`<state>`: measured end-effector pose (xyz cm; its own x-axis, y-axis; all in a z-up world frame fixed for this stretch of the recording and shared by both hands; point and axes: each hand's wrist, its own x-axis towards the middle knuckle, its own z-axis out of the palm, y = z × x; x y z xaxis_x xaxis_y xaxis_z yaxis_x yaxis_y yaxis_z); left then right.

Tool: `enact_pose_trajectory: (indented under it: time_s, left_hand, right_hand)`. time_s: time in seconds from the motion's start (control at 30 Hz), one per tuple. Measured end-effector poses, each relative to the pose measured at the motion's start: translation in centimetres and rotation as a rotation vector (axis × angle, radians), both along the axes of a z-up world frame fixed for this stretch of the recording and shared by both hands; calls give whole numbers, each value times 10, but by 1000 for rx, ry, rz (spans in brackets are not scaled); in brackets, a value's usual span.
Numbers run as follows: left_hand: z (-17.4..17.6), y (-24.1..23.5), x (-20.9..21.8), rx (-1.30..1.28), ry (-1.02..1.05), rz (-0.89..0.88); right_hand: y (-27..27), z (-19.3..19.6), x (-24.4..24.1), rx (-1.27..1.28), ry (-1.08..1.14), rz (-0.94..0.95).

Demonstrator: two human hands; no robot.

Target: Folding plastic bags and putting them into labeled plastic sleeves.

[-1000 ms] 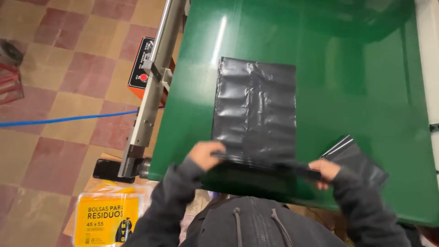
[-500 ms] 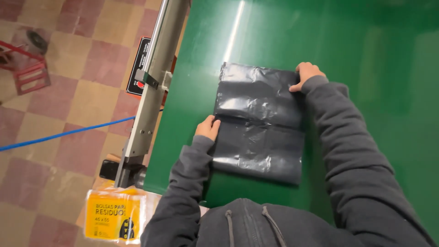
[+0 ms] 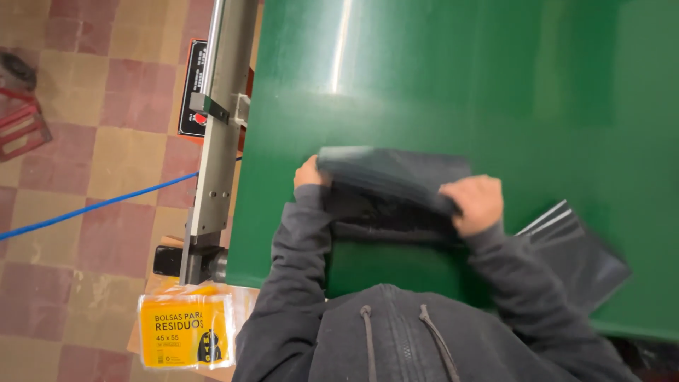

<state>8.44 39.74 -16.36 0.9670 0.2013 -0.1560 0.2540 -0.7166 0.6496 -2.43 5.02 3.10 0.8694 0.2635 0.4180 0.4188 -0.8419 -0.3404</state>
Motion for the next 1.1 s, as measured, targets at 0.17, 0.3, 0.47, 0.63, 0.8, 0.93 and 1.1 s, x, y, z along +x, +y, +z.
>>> enact_pose_trajectory:
  time_s: [0.17,0.3,0.47,0.63,0.8,0.93,1.1]
  left_hand:
    - [-17,22,1,-125,3,-89]
    - [124,-13,-20,-7,-77,-60]
    - [100,-100,-73,518,-551,-634]
    - [111,-62,-96,377,-430,-717]
    - [122,15,-123,238,-408,-847]
    - [116,18,-146,490,-348,-1120]
    - [155,-50,-156,124,-49,-1453]
  right_hand:
    - [10,-28,-73,-148,123,-19]
    - [31,-7,-56,-133,159,-22]
    - [99,-67,11,149,74,52]
    - [78,-111,20,-8,166,-63]
    - [46,-61,-5,-124,219,-163]
    - [103,-33,-68,-164,360,69]
    - [96,-93,-148,75,276,310]
